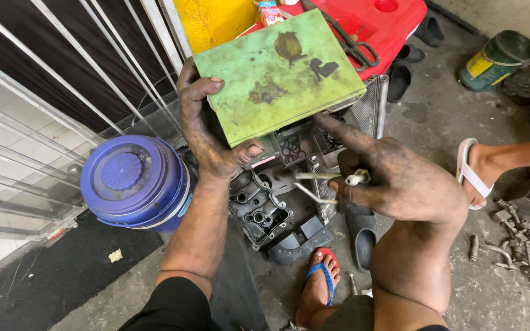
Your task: The person opens a parts box to retrieve a small metal ring, then sits on the floor and attaches a hose to a radiator. They use a wrench and pliers to tighten the connection and adjust the radiator fins.
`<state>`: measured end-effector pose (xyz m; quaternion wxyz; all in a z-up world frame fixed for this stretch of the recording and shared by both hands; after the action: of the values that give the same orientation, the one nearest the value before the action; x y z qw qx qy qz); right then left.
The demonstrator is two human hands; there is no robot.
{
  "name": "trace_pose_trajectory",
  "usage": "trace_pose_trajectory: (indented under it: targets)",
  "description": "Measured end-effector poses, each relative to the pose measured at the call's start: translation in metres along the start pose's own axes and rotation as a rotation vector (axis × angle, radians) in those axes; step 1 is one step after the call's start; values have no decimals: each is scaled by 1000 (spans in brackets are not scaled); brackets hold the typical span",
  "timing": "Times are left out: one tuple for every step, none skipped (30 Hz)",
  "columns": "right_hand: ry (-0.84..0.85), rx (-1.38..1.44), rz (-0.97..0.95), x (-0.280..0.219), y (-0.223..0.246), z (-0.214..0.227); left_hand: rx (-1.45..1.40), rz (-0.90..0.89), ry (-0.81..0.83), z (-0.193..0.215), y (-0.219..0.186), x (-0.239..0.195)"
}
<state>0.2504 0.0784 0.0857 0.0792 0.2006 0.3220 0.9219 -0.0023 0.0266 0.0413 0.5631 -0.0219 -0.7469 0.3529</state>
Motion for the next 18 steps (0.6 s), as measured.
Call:
trace_pose_trajectory:
  targets:
    - [8, -19, -29, 0, 3, 2, 3, -6, -1, 0, -1, 1]
    - [73, -25, -159, -1, 1, 1, 7, -13, -4, 0, -3, 1]
    - [136, -31, -289, -4, -2, 2, 18, -25, -1, 1, -4, 2]
    - [157, -26, -321, -5, -1, 1, 22, -30, 2, 1, -6, 1]
    - [177, -23, -353, -5, -1, 0, 25, -36, 5, 1, -7, 0]
    - [153, -11, -284, -3, 2, -1, 21, -38, 7, 0, -8, -1]
    - [129, 2, -216, -1, 5, -2, 16, -37, 10, -1, -9, -3]
    - [99, -23, -173, 1, 5, -3, 13, -35, 13, -2, -10, -4]
    - [69, -48, -131, 3, 5, -6, 10, -30, 17, -3, -10, -6]
    - [37, -75, -85, 5, 5, -7, 14, -33, 20, -4, -11, -6]
    - [31, -85, -138, 3, 1, -7, 18, -36, 23, -4, -12, -6]
    - [27, -93, -193, 0, -3, -8, 30, -39, 24, -5, -12, -6]
    - [23, -101, -247, -3, -8, -7, 30, -45, 24, -5, -12, -6]
    - [29, -65, -190, -5, -7, -7, 28, -48, 24, -5, -12, -6]
    - [36, -29, -133, -6, -5, -6, 14, -54, 22, -5, -11, -6]
    - [43, 9, -76, -8, -4, -5, 17, -57, 14, -4, -10, -6]
    - [72, 15, -42, -9, -3, -5, 20, -60, 5, -3, -9, -5]
    - [102, 20, -8, -10, -2, -4, 38, -63, -12, -2, -8, -4]
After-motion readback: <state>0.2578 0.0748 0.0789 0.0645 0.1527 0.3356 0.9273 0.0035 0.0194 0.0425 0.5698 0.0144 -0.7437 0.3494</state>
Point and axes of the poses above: each hand's wrist, its own x-axis towards the middle knuckle, its own z-axis out of the back of the hand, y = z × x, the point moved 5 cm from there along x, towards the middle knuckle, and after that the axes turned 7 degrees about z, right-handed, at the moved point
